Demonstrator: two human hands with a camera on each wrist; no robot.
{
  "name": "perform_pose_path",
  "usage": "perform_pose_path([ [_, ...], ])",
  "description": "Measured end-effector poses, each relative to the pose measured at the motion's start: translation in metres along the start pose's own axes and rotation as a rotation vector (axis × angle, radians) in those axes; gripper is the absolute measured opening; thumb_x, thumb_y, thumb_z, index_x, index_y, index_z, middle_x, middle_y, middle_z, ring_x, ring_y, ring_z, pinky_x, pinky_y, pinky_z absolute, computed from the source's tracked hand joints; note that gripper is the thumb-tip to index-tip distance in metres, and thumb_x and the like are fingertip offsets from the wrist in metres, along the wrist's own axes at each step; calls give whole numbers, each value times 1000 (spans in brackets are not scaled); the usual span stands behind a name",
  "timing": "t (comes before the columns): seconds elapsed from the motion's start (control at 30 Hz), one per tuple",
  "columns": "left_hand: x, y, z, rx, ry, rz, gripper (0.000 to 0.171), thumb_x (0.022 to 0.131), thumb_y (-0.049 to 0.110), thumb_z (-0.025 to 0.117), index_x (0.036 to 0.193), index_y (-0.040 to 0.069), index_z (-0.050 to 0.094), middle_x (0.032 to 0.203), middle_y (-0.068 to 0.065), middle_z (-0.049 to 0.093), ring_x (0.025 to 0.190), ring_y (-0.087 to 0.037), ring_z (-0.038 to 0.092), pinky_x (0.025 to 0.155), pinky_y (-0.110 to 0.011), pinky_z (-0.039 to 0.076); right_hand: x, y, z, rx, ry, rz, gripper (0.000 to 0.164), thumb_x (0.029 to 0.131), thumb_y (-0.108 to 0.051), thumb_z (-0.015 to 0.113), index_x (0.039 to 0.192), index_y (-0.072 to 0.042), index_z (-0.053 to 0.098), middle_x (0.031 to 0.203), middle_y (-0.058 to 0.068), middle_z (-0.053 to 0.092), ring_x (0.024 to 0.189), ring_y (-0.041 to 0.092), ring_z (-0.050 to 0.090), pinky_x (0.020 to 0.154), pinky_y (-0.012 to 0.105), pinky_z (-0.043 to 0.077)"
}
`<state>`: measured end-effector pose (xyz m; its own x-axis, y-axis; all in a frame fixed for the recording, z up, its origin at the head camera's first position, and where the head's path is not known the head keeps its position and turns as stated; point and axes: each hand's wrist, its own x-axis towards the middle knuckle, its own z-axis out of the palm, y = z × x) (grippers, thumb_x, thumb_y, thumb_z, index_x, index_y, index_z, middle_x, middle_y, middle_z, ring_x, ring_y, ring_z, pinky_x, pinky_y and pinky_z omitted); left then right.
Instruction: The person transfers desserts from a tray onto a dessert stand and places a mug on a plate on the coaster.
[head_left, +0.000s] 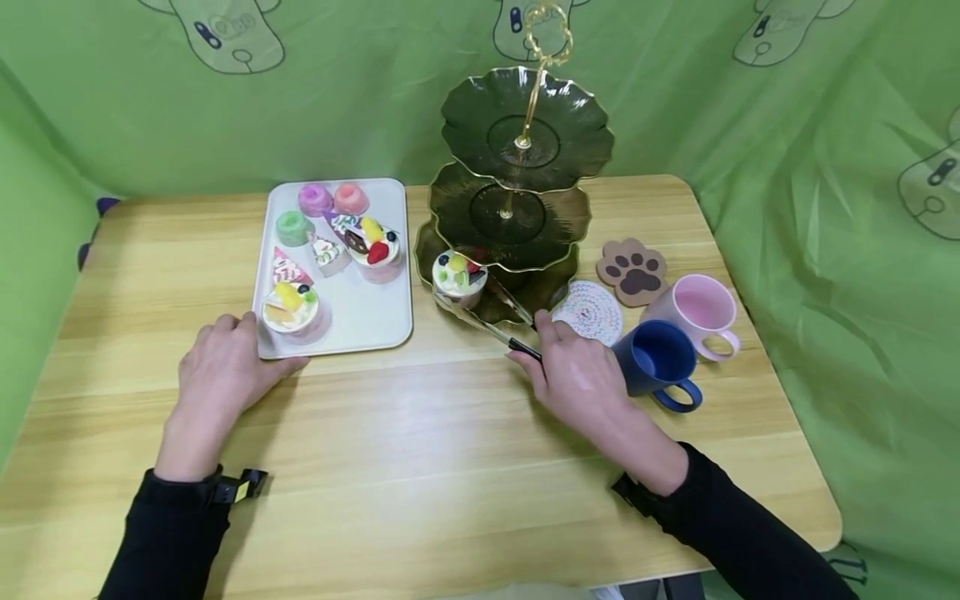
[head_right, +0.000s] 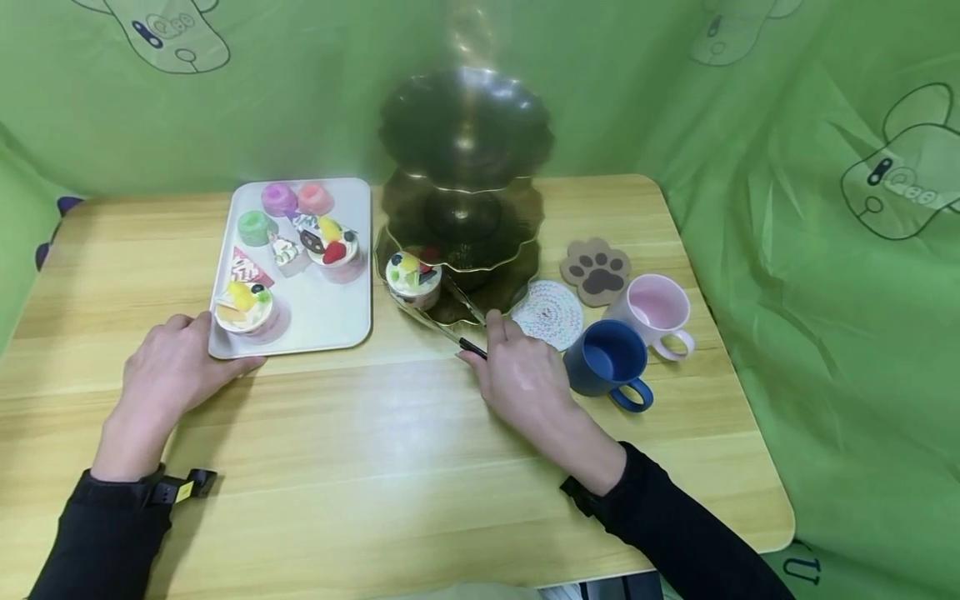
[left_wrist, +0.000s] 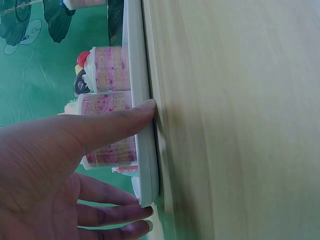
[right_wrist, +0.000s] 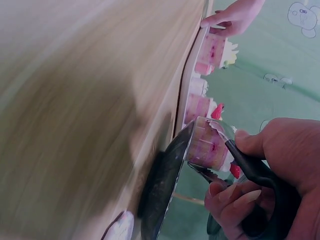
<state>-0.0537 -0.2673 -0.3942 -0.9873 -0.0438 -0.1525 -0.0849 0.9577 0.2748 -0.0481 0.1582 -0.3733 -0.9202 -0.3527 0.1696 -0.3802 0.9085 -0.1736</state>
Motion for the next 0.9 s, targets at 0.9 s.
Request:
perform_pose_path([
  [0.9,1,0,1,7,-26,-21,96,82,51,89,136,-18,49,109,-37,52,96,-53,52,64,-59,48,-3,38,-9,-116,-6,88,61,102,-43,70,127,12,61,84,26,68,51,40,61,44,51,51],
])
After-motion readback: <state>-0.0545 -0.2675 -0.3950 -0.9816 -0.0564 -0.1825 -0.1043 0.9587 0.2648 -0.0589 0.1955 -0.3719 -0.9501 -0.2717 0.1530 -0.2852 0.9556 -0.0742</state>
